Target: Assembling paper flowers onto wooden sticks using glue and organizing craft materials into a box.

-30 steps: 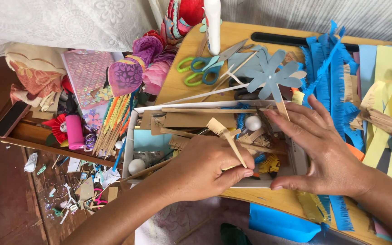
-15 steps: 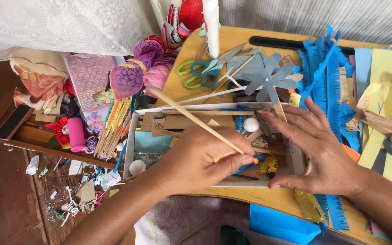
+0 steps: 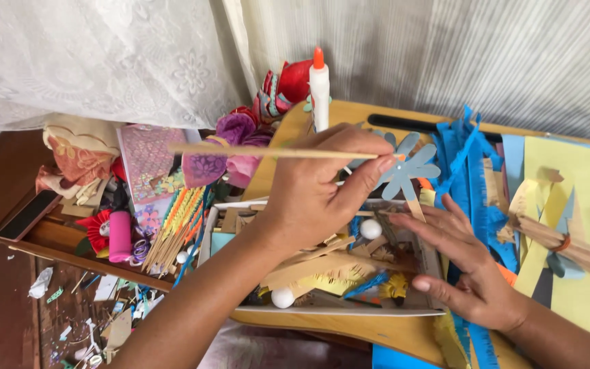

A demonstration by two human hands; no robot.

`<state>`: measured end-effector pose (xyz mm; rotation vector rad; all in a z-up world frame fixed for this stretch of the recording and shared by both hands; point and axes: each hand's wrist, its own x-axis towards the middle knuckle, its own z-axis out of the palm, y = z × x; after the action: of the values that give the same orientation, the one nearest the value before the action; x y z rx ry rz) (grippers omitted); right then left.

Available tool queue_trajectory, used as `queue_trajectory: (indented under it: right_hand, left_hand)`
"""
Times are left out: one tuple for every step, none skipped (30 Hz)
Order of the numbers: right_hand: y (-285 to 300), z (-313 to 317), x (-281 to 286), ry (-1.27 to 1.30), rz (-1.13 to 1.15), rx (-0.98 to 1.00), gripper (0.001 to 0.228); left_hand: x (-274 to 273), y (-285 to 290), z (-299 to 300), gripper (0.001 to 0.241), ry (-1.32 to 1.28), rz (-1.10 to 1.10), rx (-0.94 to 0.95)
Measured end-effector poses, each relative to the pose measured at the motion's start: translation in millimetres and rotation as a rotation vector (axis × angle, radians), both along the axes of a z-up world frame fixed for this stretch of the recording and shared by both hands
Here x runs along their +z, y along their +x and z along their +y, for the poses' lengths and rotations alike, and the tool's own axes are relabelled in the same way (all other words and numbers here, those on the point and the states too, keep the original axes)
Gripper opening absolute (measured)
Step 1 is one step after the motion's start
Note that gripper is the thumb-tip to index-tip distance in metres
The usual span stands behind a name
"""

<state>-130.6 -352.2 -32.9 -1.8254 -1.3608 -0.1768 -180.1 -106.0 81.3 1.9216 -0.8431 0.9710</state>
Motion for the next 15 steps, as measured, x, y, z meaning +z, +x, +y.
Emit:
queue_trajectory:
  right_hand:
    - [1, -1, 0, 0.002, -0.008, 0.000, 0.069]
    - [1, -2, 0, 0.010, 0.032, -0.006, 0.064]
    - [2, -3, 0, 0.018, 0.071, -0.012, 0.059]
    - [3, -3, 1, 0.020, 0.066, -0.016, 0.059]
    - [3, -3, 2, 0.029, 0.087, -0.016, 0.056]
    - [3, -2, 2, 0.038, 0.110, -0.015, 0.053]
    - [3, -2, 1, 0.039, 0.108, -0.017, 0.053]
    - [4, -2, 0, 0.038, 0.107, -0.023, 0.052]
    - [4, -2, -1, 0.038, 0.106, -0.029, 0.051]
    - [4, -2, -2, 0.038, 0.106, -0.028, 0.051]
    - [5, -2, -2, 0.033, 0.100, -0.038, 0.050]
    - [4, -2, -4, 0.027, 0.097, -0.049, 0.049]
    - [5, -3, -3, 0.026, 0.099, -0.049, 0.049]
    - [5, -3, -3, 0.024, 0.101, -0.044, 0.048]
    - [5, -3, -4, 0.021, 0.103, -0.040, 0.048]
  left_hand:
    - [-3, -1, 0, 0.007, 0.002, -0.008, 0.000]
    - [-6, -1, 0, 0.004, 0.013, -0.016, 0.038]
    - [-10, 0, 0, 0.002, 0.023, -0.025, 0.077]
    - [-14, 1, -1, 0.002, 0.024, -0.029, 0.073]
    - [-19, 2, -2, 0.004, 0.018, -0.027, 0.084]
    - [-24, 3, -3, 0.005, 0.012, -0.022, 0.096]
    - [-25, 4, -3, 0.005, 0.012, -0.023, 0.093]
    - [-27, 5, -3, 0.005, 0.009, -0.009, 0.094]
    - [-29, 5, -3, 0.005, 0.006, 0.006, 0.095]
    - [-29, 6, -3, 0.005, 0.006, 0.006, 0.095]
    - [-30, 6, -3, 0.005, 0.019, 0.009, 0.099]
    - [-31, 7, -3, 0.004, 0.031, 0.014, 0.103]
    - [-32, 8, -4, 0.004, 0.031, 0.017, 0.103]
    - [-34, 9, -4, 0.004, 0.038, 0.004, 0.111]
    - [-35, 10, -4, 0.004, 0.045, -0.010, 0.118]
